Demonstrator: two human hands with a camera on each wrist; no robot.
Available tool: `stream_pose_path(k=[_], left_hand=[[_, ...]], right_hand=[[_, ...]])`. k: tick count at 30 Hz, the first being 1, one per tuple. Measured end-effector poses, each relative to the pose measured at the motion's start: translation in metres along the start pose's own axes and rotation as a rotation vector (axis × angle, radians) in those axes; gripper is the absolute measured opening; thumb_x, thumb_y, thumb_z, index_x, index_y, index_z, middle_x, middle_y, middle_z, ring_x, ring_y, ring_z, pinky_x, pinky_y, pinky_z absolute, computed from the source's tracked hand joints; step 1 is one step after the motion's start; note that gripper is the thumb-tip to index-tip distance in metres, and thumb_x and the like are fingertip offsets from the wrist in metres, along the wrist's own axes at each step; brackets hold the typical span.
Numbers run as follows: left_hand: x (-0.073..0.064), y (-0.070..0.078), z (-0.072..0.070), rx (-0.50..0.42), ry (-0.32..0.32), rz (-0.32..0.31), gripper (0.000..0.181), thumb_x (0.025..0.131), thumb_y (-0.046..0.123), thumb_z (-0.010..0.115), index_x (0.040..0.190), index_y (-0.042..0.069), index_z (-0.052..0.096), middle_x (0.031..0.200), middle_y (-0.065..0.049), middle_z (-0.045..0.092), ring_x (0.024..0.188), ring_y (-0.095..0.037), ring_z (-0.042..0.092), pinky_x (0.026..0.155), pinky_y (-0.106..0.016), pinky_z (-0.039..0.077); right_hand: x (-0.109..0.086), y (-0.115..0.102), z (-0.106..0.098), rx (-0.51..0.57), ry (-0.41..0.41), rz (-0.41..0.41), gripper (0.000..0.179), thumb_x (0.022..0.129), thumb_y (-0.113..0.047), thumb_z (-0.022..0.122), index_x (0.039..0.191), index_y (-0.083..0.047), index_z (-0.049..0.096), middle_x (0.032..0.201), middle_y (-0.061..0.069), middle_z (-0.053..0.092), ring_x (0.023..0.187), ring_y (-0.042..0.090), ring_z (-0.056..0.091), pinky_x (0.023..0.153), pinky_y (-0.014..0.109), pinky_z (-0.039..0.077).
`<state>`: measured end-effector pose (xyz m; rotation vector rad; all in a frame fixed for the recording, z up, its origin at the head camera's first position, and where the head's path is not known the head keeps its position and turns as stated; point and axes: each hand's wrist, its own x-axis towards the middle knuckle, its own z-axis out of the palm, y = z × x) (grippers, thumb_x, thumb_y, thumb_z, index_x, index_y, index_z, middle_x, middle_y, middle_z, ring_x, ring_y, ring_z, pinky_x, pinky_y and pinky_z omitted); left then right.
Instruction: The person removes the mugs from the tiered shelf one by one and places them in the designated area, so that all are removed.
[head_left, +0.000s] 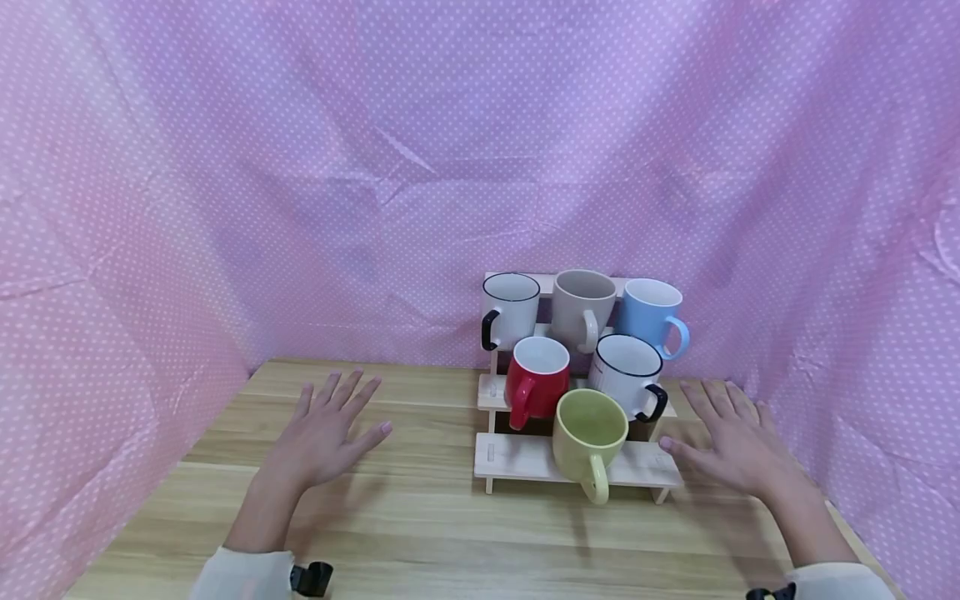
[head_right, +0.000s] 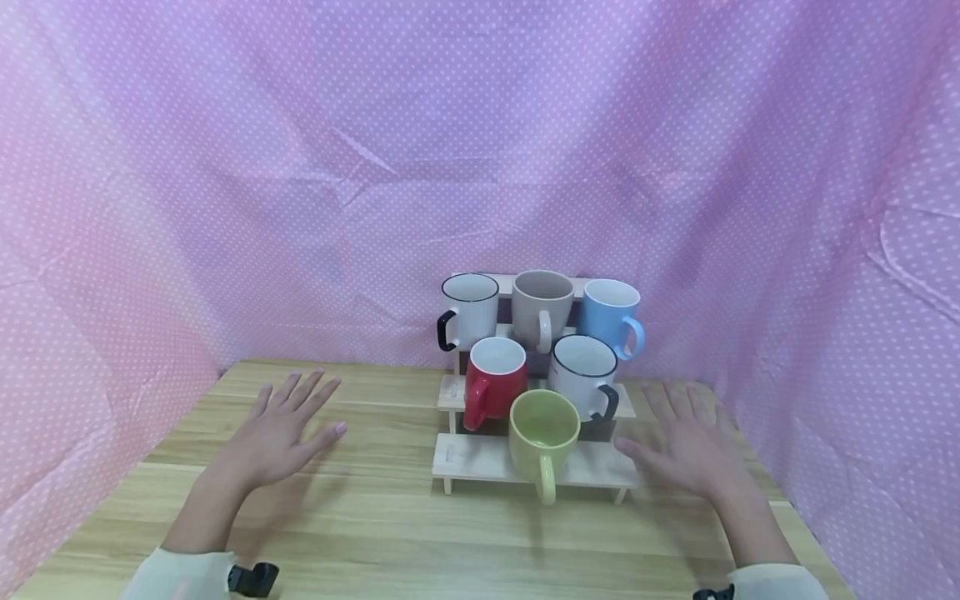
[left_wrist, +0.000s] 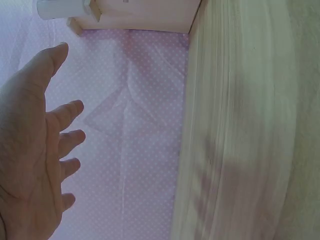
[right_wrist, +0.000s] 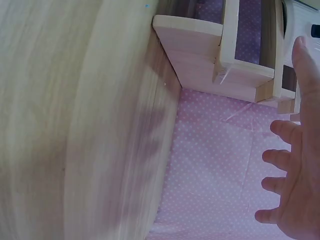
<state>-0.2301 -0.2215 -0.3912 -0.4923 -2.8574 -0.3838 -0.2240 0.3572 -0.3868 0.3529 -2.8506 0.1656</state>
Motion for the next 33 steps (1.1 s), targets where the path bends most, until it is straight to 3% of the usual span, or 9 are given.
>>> stream_pose_path(k=[4,7,15,23,29,33], left_hand=[[0.005,0.001,0.0,0.007,0.024,0.016,0.078,0.102,0.066,0.041,0.162,0.018,0.03,0.166,-0.018,0.027,0.152,-0.048,0.017,0.118,-0.074,0.006],[0.011,0.003,-0.001,0.016,0.068,0.052,0.074,0.104,0.061,0.044,0.161,0.014,0.033,0.162,-0.019,0.035,0.149,-0.047,0.026,0.117,-0.072,0.015],[0.029,0.008,-0.006,0.01,0.14,0.108,0.065,0.107,0.052,0.046,0.156,0.009,0.041,0.155,-0.018,0.045,0.142,-0.042,0.039,0.112,-0.07,0.029],[0.052,0.022,-0.011,-0.011,0.164,0.146,0.063,0.107,0.05,0.047,0.153,0.007,0.045,0.152,-0.018,0.049,0.14,-0.04,0.044,0.115,-0.061,0.035],[0.066,0.035,-0.016,-0.011,0.186,0.184,0.06,0.107,0.046,0.048,0.152,0.007,0.047,0.149,-0.019,0.051,0.137,-0.041,0.047,0.112,-0.061,0.039],[0.074,0.043,-0.016,0.005,0.204,0.205,0.058,0.106,0.045,0.05,0.152,0.009,0.048,0.147,-0.017,0.054,0.135,-0.039,0.05,0.11,-0.06,0.042]], right_hand=[[0.003,0.002,0.0,0.035,0.006,-0.014,0.1,0.092,-0.066,0.062,0.162,-0.006,0.023,0.158,0.032,0.028,0.144,0.059,0.019,0.103,0.086,0.013],[0.007,0.003,-0.001,0.08,0.025,-0.035,0.096,0.093,-0.059,0.066,0.16,-0.001,0.028,0.155,0.035,0.034,0.141,0.059,0.023,0.102,0.086,0.017],[0.021,0.005,-0.003,0.21,0.123,-0.151,0.077,0.091,-0.033,0.078,0.144,0.013,0.047,0.139,0.035,0.054,0.125,0.056,0.05,0.101,0.07,0.039],[0.028,0.004,-0.005,0.376,0.116,-0.121,0.06,0.091,-0.024,0.079,0.14,0.003,0.057,0.123,0.03,0.065,0.095,0.043,0.071,0.076,0.052,0.061],[0.031,0.005,-0.001,0.514,0.086,-0.093,0.059,0.091,-0.017,0.08,0.141,0.001,0.057,0.119,0.026,0.069,0.092,0.035,0.074,0.073,0.03,0.062],[0.032,0.006,0.004,0.607,0.076,-0.071,0.057,0.091,-0.012,0.079,0.141,0.003,0.057,0.12,0.026,0.069,0.094,0.027,0.074,0.074,0.024,0.06]])
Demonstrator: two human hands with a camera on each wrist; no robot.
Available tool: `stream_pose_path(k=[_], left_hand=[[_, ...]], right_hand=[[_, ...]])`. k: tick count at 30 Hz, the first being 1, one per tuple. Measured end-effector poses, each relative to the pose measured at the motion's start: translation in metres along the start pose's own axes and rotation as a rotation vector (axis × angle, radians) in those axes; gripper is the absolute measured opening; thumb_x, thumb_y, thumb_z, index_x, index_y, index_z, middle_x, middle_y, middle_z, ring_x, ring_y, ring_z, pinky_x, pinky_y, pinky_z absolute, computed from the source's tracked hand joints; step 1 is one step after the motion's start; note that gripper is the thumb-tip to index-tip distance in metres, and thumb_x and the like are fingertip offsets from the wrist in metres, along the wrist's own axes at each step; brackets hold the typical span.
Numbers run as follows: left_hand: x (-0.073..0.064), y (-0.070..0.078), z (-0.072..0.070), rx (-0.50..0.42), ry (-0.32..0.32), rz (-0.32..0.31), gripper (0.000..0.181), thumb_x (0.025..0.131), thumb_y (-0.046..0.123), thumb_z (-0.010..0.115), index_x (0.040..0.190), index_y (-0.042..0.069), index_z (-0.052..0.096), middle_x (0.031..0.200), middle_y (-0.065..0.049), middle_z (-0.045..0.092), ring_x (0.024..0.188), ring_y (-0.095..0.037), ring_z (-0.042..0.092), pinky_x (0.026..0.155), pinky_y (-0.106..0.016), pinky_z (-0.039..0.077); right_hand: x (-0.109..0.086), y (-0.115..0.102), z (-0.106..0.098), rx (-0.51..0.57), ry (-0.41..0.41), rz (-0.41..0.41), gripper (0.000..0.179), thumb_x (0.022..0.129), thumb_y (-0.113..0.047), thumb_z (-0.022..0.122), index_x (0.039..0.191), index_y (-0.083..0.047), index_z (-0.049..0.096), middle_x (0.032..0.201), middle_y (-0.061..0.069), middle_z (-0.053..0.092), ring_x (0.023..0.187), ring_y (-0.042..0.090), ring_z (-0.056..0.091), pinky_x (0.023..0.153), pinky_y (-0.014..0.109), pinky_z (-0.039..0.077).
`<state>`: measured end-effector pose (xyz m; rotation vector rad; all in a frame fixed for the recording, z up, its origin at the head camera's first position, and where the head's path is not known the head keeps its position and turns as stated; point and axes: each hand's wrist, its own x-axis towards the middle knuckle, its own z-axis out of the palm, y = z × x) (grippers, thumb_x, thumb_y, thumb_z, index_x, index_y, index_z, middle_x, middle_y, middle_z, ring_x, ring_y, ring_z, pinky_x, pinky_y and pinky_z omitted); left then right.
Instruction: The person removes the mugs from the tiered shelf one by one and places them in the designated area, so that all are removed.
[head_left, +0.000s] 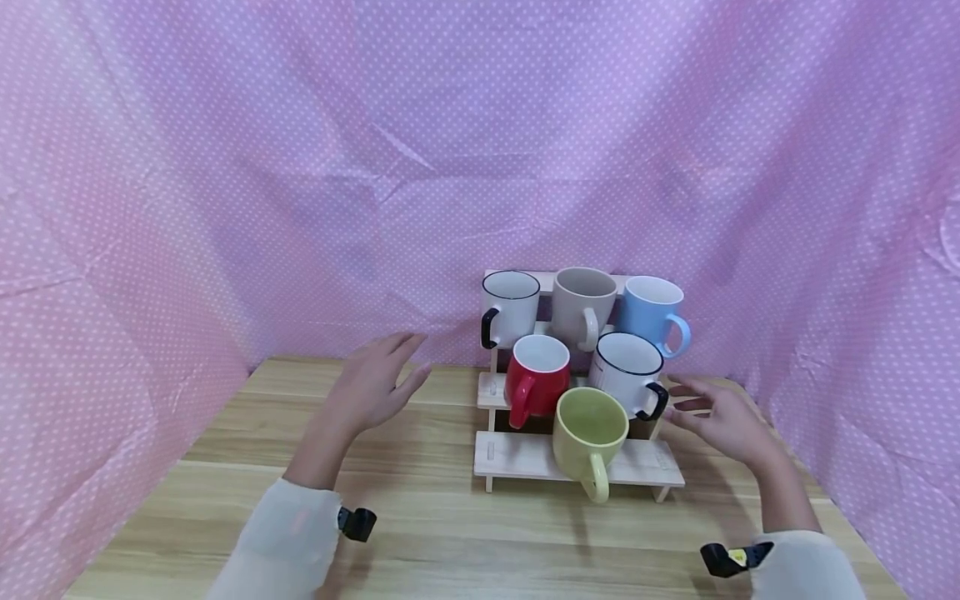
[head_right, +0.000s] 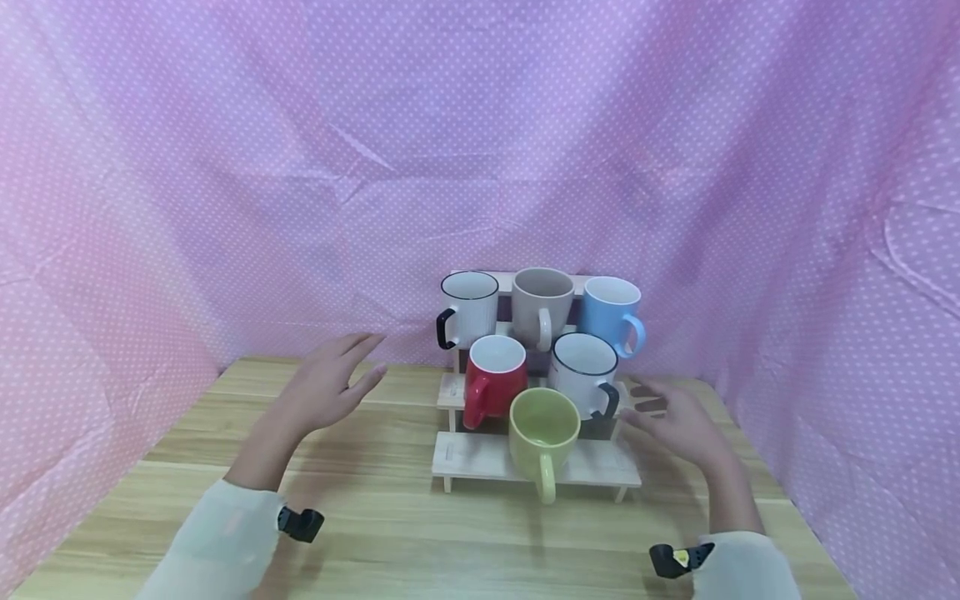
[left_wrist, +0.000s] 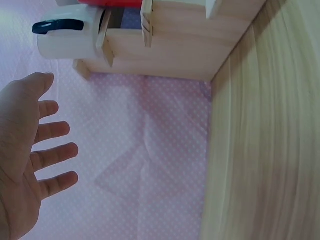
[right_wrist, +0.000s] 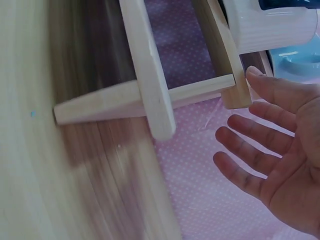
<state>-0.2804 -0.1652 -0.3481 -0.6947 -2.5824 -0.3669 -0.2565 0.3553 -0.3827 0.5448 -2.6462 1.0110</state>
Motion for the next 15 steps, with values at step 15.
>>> stream_pose_path(k=[15], left_hand=[[0.028,0.024,0.003,-0.132,0.026,0.028,0.053,0.107,0.039,0.051,0.151,0.009,0.05,0.148,-0.015,0.054,0.137,-0.035,0.049,0.115,-0.054,0.04]], right_hand=[[-0.006,0.015,0.017,0.321,0.077,0.108,0.054,0.093,-0.005,0.075,0.139,0.013,0.053,0.112,-0.004,0.071,0.099,-0.003,0.067,0.083,0.015,0.056]])
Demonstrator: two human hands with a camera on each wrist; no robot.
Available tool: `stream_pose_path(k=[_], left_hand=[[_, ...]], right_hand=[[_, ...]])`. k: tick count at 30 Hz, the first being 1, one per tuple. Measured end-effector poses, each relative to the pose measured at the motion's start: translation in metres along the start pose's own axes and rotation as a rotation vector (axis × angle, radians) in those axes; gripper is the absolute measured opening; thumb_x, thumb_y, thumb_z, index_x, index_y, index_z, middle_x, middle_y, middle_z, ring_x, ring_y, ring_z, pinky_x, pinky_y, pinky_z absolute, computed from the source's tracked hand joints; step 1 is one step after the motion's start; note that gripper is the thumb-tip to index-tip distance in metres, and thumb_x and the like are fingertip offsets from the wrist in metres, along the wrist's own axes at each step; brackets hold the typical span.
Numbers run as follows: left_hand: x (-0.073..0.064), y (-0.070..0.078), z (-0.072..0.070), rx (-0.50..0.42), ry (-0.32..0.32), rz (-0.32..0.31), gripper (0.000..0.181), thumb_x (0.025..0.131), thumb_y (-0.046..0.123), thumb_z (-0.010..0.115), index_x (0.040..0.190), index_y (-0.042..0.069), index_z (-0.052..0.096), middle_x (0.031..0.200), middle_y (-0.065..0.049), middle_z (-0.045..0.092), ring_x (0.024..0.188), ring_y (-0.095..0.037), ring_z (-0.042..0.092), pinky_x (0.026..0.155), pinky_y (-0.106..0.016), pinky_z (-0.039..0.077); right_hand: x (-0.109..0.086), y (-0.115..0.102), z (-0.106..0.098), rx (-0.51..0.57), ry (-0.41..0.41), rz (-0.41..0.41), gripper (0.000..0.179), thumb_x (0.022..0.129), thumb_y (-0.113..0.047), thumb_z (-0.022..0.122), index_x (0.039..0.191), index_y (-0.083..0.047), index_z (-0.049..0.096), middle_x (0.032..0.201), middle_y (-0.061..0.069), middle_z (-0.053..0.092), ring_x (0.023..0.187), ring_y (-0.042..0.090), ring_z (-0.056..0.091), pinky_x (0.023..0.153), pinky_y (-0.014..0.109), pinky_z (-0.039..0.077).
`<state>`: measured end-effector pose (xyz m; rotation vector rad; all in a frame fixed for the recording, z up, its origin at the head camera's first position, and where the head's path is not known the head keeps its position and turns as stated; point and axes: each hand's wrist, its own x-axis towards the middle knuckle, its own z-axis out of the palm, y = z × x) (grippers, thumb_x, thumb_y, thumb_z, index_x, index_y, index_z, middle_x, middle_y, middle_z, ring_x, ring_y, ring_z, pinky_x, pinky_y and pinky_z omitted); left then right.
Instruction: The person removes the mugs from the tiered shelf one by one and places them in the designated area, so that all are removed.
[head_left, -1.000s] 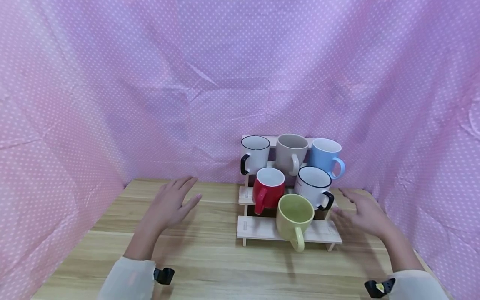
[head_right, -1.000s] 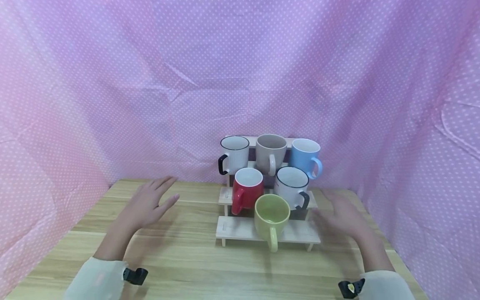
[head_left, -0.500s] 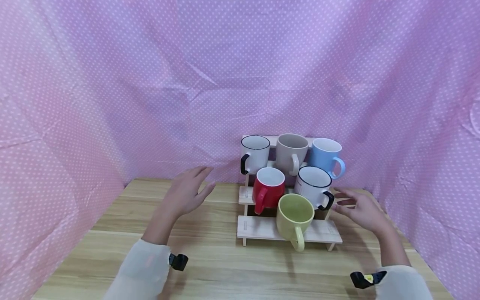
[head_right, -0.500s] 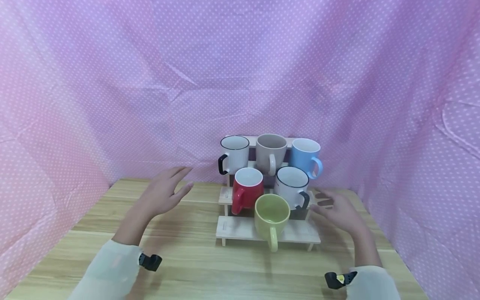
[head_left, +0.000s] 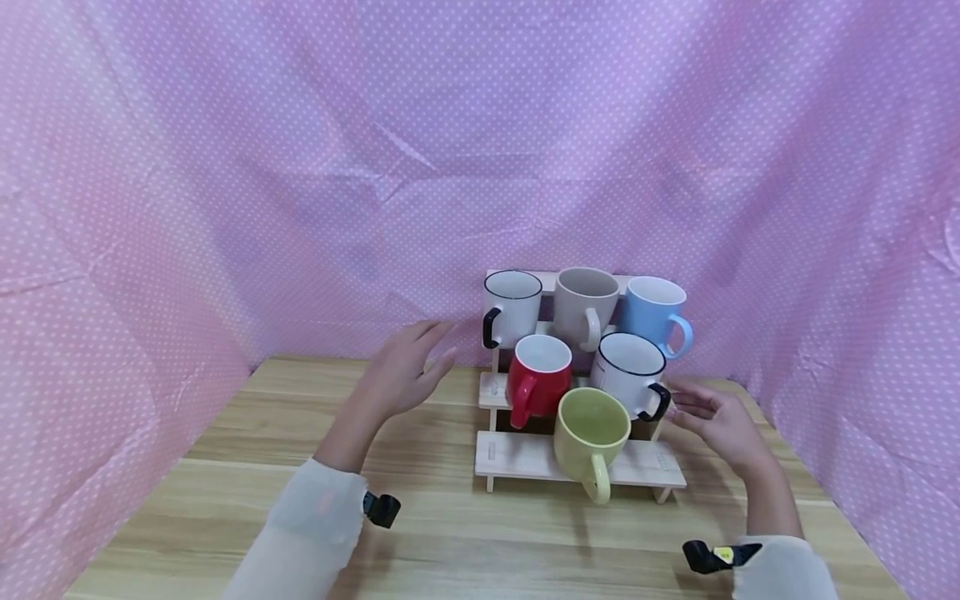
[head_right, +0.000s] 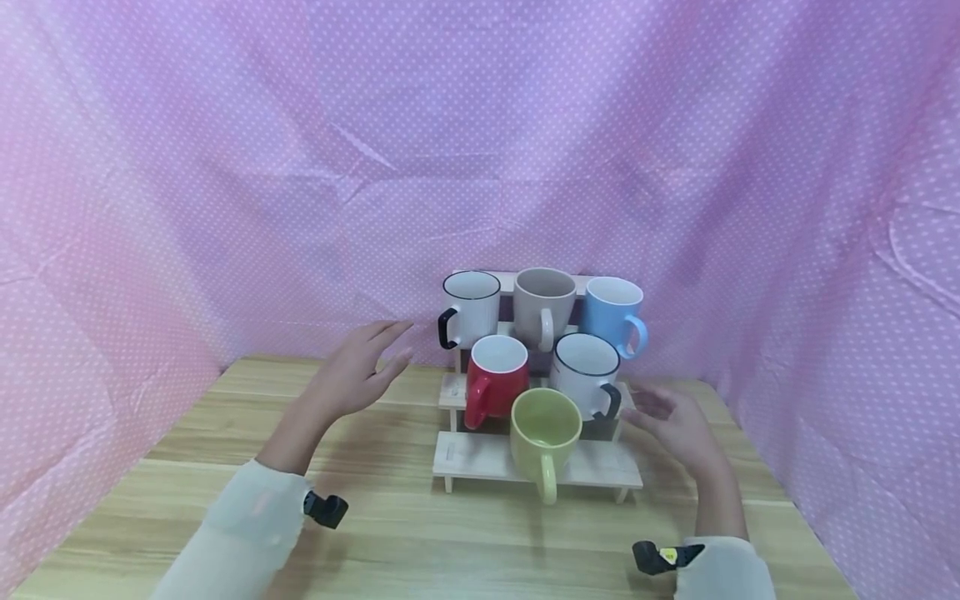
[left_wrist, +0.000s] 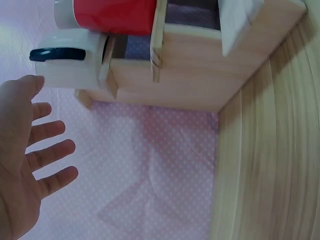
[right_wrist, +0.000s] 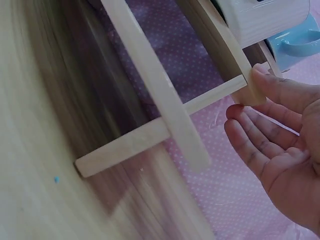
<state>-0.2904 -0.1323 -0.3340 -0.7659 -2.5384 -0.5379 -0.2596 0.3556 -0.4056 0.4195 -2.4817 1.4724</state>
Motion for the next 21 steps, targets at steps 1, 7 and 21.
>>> stream_pose_path(k=[1,7,21], left_hand=[[0.002,0.002,0.001,-0.021,0.0,-0.004,0.053,0.108,0.039,0.051,0.151,0.009,0.05,0.148,-0.014,0.054,0.138,-0.035,0.049,0.115,-0.053,0.039],[0.011,0.01,0.005,-0.126,0.022,-0.024,0.053,0.108,0.04,0.047,0.151,0.009,0.049,0.15,-0.013,0.052,0.14,-0.033,0.046,0.117,-0.051,0.037],[0.031,0.027,0.027,-0.517,0.128,-0.049,0.038,0.107,0.024,0.055,0.137,0.002,0.063,0.117,-0.012,0.071,0.106,-0.024,0.066,0.09,-0.042,0.058]], right_hand=[[-0.001,0.001,0.0,0.01,0.004,0.01,0.054,0.094,-0.007,0.075,0.139,0.013,0.053,0.111,-0.01,0.071,0.1,-0.003,0.067,0.083,0.015,0.056],[-0.005,0.005,0.004,0.056,0.034,0.068,0.054,0.095,-0.014,0.075,0.139,0.011,0.054,0.111,-0.02,0.069,0.102,-0.004,0.066,0.085,0.014,0.055],[-0.005,0.009,0.007,0.066,0.055,0.1,0.057,0.097,-0.017,0.074,0.142,0.011,0.052,0.113,-0.022,0.067,0.103,-0.007,0.065,0.086,0.013,0.054]])
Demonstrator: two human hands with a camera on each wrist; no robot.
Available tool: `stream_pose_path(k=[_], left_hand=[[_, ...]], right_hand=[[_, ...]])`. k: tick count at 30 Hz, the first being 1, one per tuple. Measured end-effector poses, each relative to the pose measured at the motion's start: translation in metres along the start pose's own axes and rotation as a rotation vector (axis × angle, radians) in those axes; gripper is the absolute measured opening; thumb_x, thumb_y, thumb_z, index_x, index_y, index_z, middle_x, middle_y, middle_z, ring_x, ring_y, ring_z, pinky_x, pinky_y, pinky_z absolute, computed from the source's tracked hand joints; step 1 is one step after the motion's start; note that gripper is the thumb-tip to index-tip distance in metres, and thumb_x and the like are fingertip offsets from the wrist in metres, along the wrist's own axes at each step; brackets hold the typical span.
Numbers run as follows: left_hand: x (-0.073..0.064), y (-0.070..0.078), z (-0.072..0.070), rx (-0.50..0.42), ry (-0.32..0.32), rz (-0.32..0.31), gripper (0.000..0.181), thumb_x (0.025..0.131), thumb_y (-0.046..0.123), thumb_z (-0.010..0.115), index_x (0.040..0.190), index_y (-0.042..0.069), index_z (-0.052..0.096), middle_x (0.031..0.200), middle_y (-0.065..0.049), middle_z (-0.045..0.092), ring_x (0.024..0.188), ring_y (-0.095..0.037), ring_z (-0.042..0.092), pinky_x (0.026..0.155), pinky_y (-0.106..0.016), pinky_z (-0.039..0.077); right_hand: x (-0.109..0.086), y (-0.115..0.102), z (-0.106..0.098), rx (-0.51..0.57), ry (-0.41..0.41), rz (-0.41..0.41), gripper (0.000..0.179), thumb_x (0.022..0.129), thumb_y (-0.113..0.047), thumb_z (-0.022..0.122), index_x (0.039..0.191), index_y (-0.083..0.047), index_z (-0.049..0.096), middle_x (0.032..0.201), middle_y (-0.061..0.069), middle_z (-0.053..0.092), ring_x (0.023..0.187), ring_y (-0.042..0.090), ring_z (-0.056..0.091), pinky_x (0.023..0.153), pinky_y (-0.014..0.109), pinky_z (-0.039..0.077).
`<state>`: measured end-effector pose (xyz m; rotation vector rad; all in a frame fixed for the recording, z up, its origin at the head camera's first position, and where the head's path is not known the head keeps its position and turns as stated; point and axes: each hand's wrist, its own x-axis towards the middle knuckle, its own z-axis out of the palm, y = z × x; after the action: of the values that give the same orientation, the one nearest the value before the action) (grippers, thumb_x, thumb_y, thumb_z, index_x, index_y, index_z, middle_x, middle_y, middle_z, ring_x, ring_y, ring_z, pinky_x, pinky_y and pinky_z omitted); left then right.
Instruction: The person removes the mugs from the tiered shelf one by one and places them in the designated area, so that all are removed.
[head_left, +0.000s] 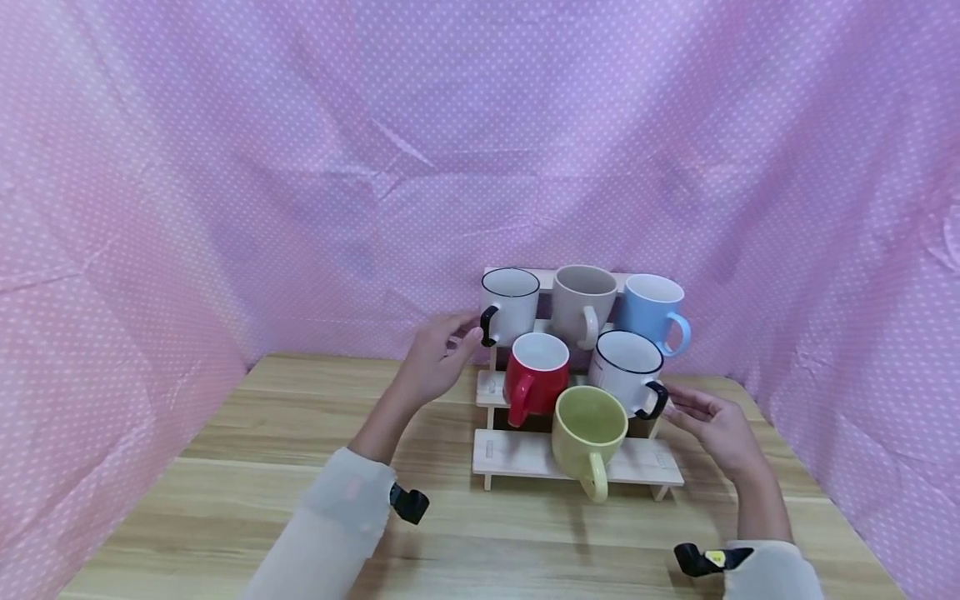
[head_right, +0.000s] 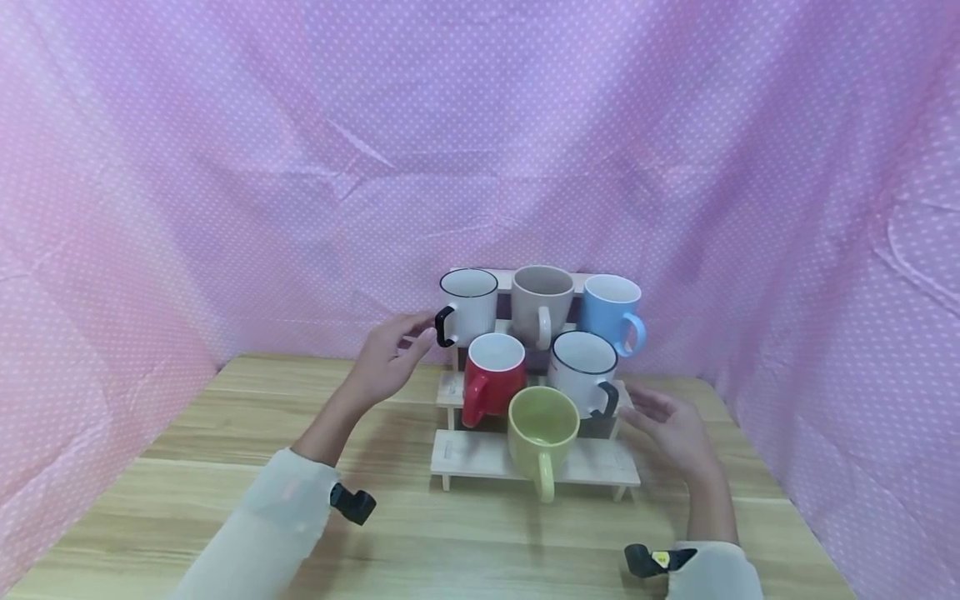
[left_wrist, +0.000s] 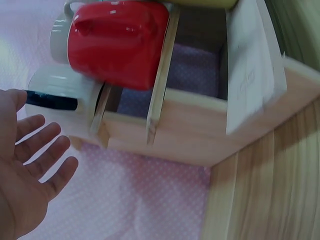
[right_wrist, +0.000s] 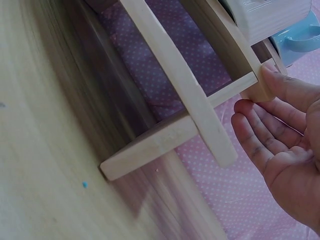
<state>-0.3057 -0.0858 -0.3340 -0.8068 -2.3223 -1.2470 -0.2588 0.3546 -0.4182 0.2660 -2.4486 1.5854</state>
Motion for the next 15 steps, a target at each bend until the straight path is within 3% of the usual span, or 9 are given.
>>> stream_pose_path(k=[8,15], left_hand=[[0.004,0.005,0.011,-0.334,0.058,-0.27,0.039,0.106,0.035,0.057,0.128,0.006,0.069,0.116,-0.01,0.071,0.107,-0.025,0.066,0.093,-0.042,0.056],[0.008,0.008,0.016,-0.592,0.096,-0.381,0.036,0.106,0.031,0.058,0.122,0.001,0.069,0.111,-0.018,0.07,0.1,-0.036,0.067,0.089,-0.049,0.059]], right_hand=[[0.0,-0.001,0.0,-0.013,0.004,0.014,0.058,0.097,-0.02,0.074,0.143,0.009,0.052,0.116,-0.017,0.068,0.104,-0.007,0.064,0.086,0.012,0.054],[0.0,0.0,0.001,0.008,0.004,0.002,0.058,0.096,-0.018,0.074,0.142,0.01,0.052,0.113,-0.021,0.068,0.103,-0.006,0.065,0.085,0.013,0.054]])
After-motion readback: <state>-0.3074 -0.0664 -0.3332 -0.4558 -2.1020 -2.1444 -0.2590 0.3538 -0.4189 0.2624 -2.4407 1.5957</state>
